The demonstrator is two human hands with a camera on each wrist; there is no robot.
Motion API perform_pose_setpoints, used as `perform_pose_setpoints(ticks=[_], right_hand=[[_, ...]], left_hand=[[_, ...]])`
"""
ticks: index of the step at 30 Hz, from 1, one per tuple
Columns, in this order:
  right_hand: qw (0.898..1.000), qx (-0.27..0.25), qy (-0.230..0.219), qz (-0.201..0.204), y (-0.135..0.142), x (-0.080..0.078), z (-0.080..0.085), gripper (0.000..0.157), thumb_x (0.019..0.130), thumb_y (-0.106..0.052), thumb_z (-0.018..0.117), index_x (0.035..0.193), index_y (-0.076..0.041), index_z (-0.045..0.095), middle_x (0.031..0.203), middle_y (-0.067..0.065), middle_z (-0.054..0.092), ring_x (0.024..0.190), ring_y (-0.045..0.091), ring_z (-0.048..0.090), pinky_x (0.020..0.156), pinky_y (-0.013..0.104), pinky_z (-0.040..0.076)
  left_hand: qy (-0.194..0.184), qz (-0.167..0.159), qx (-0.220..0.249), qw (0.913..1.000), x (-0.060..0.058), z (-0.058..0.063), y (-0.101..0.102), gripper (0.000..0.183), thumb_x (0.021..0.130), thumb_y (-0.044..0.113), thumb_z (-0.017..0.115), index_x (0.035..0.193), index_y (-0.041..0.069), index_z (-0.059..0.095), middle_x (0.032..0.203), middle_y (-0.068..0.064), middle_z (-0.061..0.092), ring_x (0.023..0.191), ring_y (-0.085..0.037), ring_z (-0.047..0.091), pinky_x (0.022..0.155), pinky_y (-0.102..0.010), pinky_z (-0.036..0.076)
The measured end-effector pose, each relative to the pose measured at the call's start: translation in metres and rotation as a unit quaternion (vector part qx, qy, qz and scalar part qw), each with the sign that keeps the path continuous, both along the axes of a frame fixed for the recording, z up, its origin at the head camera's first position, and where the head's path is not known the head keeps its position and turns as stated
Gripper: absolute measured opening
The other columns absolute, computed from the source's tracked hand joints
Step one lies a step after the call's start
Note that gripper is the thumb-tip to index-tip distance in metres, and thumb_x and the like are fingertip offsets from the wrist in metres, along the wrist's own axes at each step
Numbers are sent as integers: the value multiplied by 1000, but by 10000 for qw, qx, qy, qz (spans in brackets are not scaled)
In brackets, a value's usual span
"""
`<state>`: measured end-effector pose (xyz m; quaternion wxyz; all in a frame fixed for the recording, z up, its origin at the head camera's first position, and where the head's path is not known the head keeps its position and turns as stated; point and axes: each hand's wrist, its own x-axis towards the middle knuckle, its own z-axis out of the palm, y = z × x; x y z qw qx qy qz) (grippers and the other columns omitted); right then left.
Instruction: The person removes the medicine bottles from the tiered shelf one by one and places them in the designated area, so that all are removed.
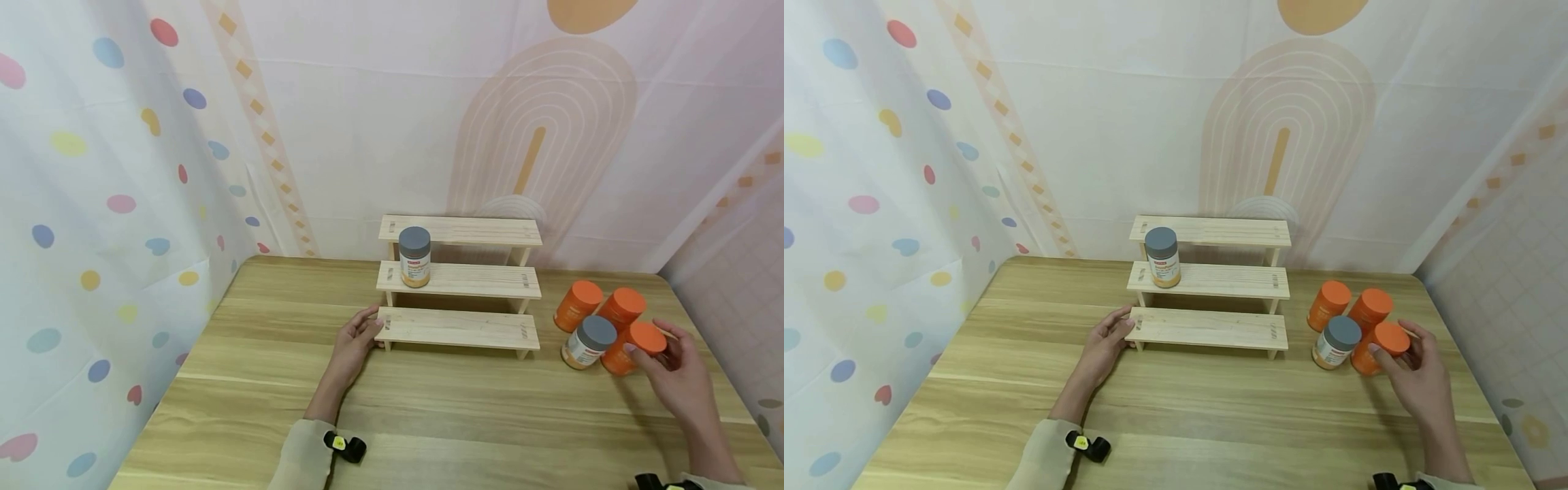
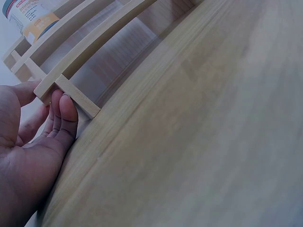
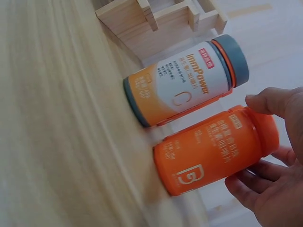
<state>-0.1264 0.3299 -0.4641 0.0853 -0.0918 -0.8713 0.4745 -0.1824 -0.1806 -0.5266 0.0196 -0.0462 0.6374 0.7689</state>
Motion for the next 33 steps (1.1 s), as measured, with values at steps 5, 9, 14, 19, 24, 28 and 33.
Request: perform_pose_setpoints(ticks=[5,9,14,19,24,28,33], right_hand=[[9993,273,228,149,0,0,7,79,100,-31,68,163,-16,22,161,4,42,117,-17,41,89,-7,32],[9988,399,279,95,-3,1,15,82,100,-33,68,164,-19,21,167,14,31,145,4,36,94,-10,25],[9978,524,373,149,-8,3,24,85,98,-35,70,165,-26,18,171,12,22,157,31,22,107,-6,17],[9960,609,502,412,-16,3,34,89,98,-33,71,166,-24,15,171,18,15,156,46,13,131,52,12],[9946,668,544,575,-25,2,40,92,96,-30,73,166,-24,15,171,20,13,154,55,8,113,85,8],[9911,740,834,729,-32,2,42,94,94,-26,76,166,-26,16,171,16,15,155,52,9,115,83,6],[9863,753,1112,953,-40,1,45,92,95,-21,74,166,-28,15,172,14,12,155,53,8,116,82,4]], left_hand=[[22,-7,-23,10000,0,1,1,44,103,12,62,146,6,54,104,-5,64,82,-11,63,70,-22,56],[9,15,31,10000,0,1,1,45,103,11,62,146,5,54,104,-4,64,82,-11,63,70,-22,56],[10,-1,52,10000,0,1,1,44,103,11,62,146,5,54,103,-3,64,82,-11,63,70,-22,56],[46,-21,47,10000,0,0,0,46,103,11,62,147,4,52,101,-2,64,81,-10,62,70,-21,56],[30,7,92,10000,1,1,1,45,103,11,62,146,5,53,102,-3,64,81,-10,62,69,-21,56],[23,36,125,9999,1,2,2,44,103,10,62,146,5,54,103,-3,64,80,-10,62,69,-22,56],[47,37,95,9999,1,1,1,46,102,11,63,146,4,53,103,-3,64,80,-10,62,68,-21,56]])
